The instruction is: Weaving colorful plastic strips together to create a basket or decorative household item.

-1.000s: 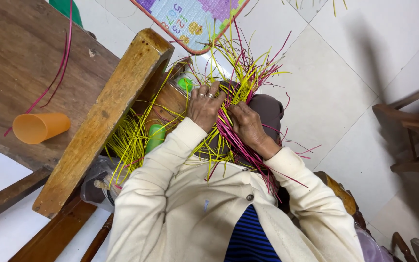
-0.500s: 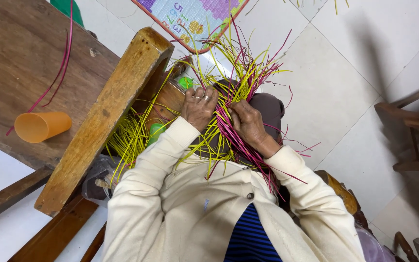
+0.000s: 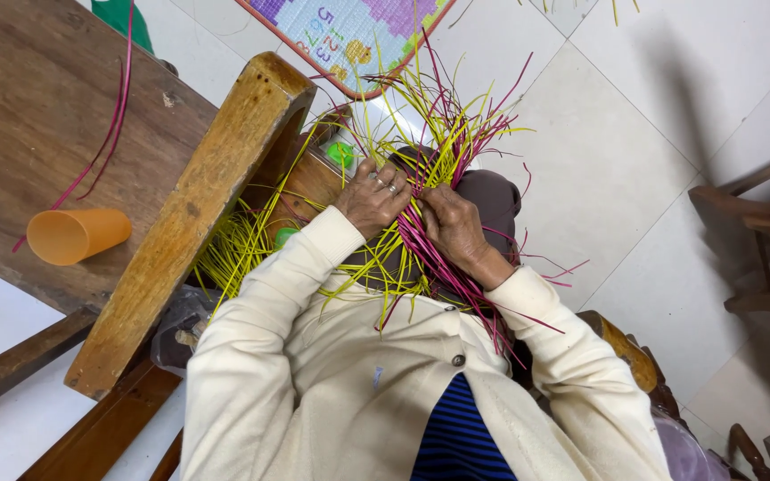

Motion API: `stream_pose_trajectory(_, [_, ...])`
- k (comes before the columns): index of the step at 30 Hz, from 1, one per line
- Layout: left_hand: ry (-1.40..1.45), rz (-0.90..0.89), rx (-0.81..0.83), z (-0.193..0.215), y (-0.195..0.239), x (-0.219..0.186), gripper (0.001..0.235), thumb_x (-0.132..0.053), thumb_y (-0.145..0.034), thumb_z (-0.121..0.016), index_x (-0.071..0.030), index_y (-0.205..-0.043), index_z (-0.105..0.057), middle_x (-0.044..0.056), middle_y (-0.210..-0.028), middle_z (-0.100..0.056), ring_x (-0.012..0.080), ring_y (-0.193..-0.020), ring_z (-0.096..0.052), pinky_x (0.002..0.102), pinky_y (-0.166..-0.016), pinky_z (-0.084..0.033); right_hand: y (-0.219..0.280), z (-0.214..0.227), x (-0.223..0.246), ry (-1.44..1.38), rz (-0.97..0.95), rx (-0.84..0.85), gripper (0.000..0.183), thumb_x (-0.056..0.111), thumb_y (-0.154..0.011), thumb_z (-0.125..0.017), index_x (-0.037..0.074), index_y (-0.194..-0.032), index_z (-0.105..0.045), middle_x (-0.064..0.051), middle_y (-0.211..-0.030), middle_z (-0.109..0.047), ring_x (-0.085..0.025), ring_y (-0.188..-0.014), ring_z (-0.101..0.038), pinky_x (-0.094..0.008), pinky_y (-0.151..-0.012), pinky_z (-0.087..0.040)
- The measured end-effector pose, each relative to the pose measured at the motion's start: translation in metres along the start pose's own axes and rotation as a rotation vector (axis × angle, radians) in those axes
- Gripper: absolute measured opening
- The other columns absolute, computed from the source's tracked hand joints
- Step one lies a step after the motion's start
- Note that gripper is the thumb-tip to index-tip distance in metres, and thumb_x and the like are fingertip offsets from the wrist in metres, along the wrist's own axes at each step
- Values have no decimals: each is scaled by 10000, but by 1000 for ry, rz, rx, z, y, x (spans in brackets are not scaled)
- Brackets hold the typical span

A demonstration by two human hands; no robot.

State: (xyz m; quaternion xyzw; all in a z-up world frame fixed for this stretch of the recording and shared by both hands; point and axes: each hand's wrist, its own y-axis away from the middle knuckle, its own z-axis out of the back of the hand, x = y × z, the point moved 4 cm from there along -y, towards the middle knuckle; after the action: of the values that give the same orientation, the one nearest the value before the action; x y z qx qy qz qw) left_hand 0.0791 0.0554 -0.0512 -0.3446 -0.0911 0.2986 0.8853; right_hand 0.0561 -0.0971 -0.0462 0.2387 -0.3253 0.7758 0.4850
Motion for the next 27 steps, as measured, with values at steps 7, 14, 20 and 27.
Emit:
stream_pose_trajectory(7, [-5, -28, 19, -7, 6, -2, 138, -84, -953, -459, -71, -859, -559, 112, -793, -486, 282, -840, -519, 449, -811, -377, 0, -1, 0, 14, -14, 20, 36, 54, -874, -639, 73, -897, -619, -121, -690, -570, -363, -666, -641, -430, -529, -515])
stream_pose_trajectory(14, [48, 78, 17, 2, -1, -6, 125, -46, -955, -439, -44, -904, -553, 121, -826, -479, 291, -816, -508, 428, -762, -397, 4, -3, -3, 23, -15, 20, 55, 50, -861, -637, 71, -908, -618, -128, -697, -571, -370, -671, -643, -441, -532, -519])
stream_pose_trajectory(20, [44, 41, -1, 2, -15, -5, 85, -98, -948, -513, -65, -911, -582, 122, -904, -509, 289, -867, -511, 439, -776, -402, 4, -5, -5, 37, -19, 20, 64, 68, -858, -645, 82, -914, -617, -113, -708, -570, -366, -686, -645, -446, -542, -521])
stream_pose_trajectory(27, [34, 38, 25, -7, -2, -2, 128, -119, -985, -459, -43, -937, -551, 104, -822, -497, 271, -837, -537, 418, -797, -417, 3, -2, -3, 39, -35, 19, 42, 65, -872, -626, 82, -909, -617, -119, -703, -567, -368, -677, -639, -444, -539, -521])
